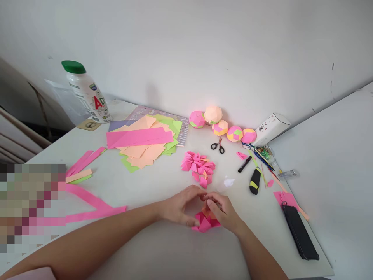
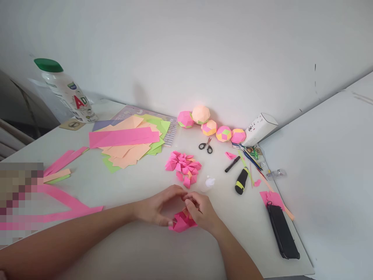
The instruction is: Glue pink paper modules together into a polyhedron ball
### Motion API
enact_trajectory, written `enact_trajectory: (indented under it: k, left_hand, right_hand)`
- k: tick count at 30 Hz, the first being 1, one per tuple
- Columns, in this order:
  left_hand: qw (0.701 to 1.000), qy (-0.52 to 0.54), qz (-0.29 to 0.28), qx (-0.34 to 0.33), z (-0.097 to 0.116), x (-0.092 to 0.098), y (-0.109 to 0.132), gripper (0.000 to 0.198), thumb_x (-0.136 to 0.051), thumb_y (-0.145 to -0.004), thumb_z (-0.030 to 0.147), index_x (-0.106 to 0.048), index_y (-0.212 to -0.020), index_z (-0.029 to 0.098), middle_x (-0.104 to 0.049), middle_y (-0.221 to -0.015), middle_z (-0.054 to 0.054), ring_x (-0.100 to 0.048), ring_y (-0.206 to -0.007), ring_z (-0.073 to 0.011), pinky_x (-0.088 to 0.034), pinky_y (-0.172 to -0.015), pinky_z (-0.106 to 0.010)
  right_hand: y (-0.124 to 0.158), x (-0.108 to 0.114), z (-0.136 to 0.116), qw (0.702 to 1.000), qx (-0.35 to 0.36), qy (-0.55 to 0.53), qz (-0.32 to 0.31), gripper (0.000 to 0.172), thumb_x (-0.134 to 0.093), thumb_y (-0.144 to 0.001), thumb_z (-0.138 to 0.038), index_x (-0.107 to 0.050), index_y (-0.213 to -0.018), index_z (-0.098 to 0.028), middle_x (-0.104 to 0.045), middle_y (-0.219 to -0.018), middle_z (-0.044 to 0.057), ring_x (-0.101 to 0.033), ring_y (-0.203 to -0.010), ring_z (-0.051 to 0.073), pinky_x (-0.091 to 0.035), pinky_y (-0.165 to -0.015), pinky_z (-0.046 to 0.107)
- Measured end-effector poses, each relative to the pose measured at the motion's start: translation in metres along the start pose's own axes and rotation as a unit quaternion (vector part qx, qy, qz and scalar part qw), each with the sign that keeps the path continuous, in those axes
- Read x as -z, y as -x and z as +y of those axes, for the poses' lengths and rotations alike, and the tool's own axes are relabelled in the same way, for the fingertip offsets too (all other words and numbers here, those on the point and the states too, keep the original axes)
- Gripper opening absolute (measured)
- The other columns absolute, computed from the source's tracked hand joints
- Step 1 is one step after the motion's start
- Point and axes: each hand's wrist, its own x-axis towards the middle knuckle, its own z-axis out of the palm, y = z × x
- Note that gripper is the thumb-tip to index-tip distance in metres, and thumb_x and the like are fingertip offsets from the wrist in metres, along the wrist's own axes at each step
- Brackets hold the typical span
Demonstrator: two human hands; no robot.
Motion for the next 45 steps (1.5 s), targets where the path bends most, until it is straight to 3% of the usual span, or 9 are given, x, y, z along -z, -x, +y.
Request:
enact_trajectory:
  k: [4,6,11,14,16,21,28,37,45]
  left_hand:
    - [0.99,-0.087,-0.013,-0.111,-0.003,-0.008,0.0,0.104,-0.075,-0.051,0.061,-0.028,-0.134,0.02,-0.043,-0.121,-0.016,-0.041,-0.114,-0.0319,-0.036,-0.099,-0.048]
    - [0.987,-0.104,-0.014,-0.121,-0.003,-0.011,0.001,0.105,-0.077,-0.048,0.061,-0.029,-0.131,0.02,-0.042,-0.12,-0.017,-0.039,-0.115,-0.0331,-0.037,-0.098,-0.048]
    - [0.991,-0.12,-0.031,-0.051,-0.001,-0.013,0.004,0.045,-0.074,-0.063,0.045,-0.056,-0.096,0.019,-0.043,-0.119,-0.017,-0.038,-0.115,-0.0342,-0.036,-0.097,-0.05]
    - [1.0,-0.013,-0.004,-0.007,-0.001,-0.013,0.003,0.022,-0.07,-0.07,0.034,-0.059,-0.078,0.018,-0.049,-0.111,-0.013,-0.043,-0.111,-0.0301,-0.039,-0.093,-0.045]
    - [0.991,0.125,0.004,0.048,0.0,-0.013,0.002,0.02,-0.069,-0.072,0.034,-0.06,-0.08,0.018,-0.055,-0.099,-0.009,-0.052,-0.098,-0.0247,-0.045,-0.085,-0.04]
    - [0.913,0.367,0.045,0.174,0.007,-0.011,-0.002,0.024,-0.071,-0.073,0.035,-0.059,-0.08,0.015,-0.061,-0.078,-0.002,-0.058,-0.076,-0.0156,-0.045,-0.071,-0.03]
    - [0.864,0.433,0.089,0.239,0.008,-0.006,-0.006,0.028,-0.062,-0.079,0.042,-0.061,-0.083,0.015,-0.062,-0.077,-0.002,-0.057,-0.068,-0.0125,-0.043,-0.063,-0.025]
    - [0.849,0.48,0.066,0.213,0.002,0.001,-0.006,0.044,-0.043,-0.087,0.051,-0.059,-0.108,0.016,-0.068,-0.094,-0.011,-0.062,-0.083,-0.0224,-0.045,-0.073,-0.033]
    - [0.843,0.492,0.083,0.198,0.003,0.003,-0.005,0.047,-0.062,-0.079,0.024,-0.049,-0.125,0.021,-0.062,-0.115,-0.01,-0.058,-0.103,-0.0243,-0.041,-0.087,-0.038]
  right_hand:
    - [-0.002,0.0,0.0,1.0,0.002,-0.017,0.021,0.028,-0.04,-0.092,-0.03,-0.059,-0.077,-0.017,-0.058,-0.068,0.001,-0.056,-0.068,0.015,-0.045,-0.069,0.027]
    - [-0.002,0.001,0.0,0.999,-0.006,-0.036,0.029,0.029,-0.04,-0.093,-0.032,-0.059,-0.077,-0.017,-0.059,-0.067,0.001,-0.056,-0.067,0.015,-0.044,-0.068,0.027]
    - [-0.002,0.004,-0.001,0.993,-0.042,-0.106,0.019,0.029,-0.043,-0.092,-0.039,-0.061,-0.084,-0.018,-0.062,-0.071,0.001,-0.057,-0.068,0.015,-0.044,-0.065,0.027]
    - [-0.002,0.007,-0.003,0.983,-0.063,-0.173,-0.01,0.032,-0.046,-0.09,-0.044,-0.063,-0.086,-0.018,-0.062,-0.073,0.002,-0.057,-0.07,0.015,-0.045,-0.065,0.027]
    - [-0.002,0.009,-0.003,0.97,-0.078,-0.226,-0.033,0.035,-0.046,-0.089,-0.047,-0.063,-0.086,-0.017,-0.063,-0.074,0.003,-0.058,-0.07,0.015,-0.046,-0.066,0.028]
    - [-0.002,0.013,-0.001,0.938,-0.105,-0.327,-0.045,0.027,-0.064,-0.079,-0.041,-0.061,-0.095,-0.02,-0.063,-0.084,0.002,-0.059,-0.07,0.012,-0.043,-0.06,0.023]
    - [-0.004,0.009,0.001,0.939,-0.077,-0.335,-0.018,0.03,-0.075,-0.068,-0.03,-0.061,-0.094,-0.021,-0.061,-0.091,0.002,-0.058,-0.081,0.014,-0.046,-0.069,0.025]
    - [-0.007,0.01,0.007,0.935,-0.08,-0.342,0.051,0.019,-0.074,-0.069,-0.028,-0.064,-0.084,-0.021,-0.063,-0.08,0.0,-0.057,-0.073,0.012,-0.047,-0.068,0.025]
    - [-0.005,0.01,0.006,0.933,-0.079,-0.342,0.084,0.02,-0.076,-0.067,-0.029,-0.064,-0.08,-0.019,-0.063,-0.075,-0.001,-0.057,-0.069,0.012,-0.048,-0.066,0.026]
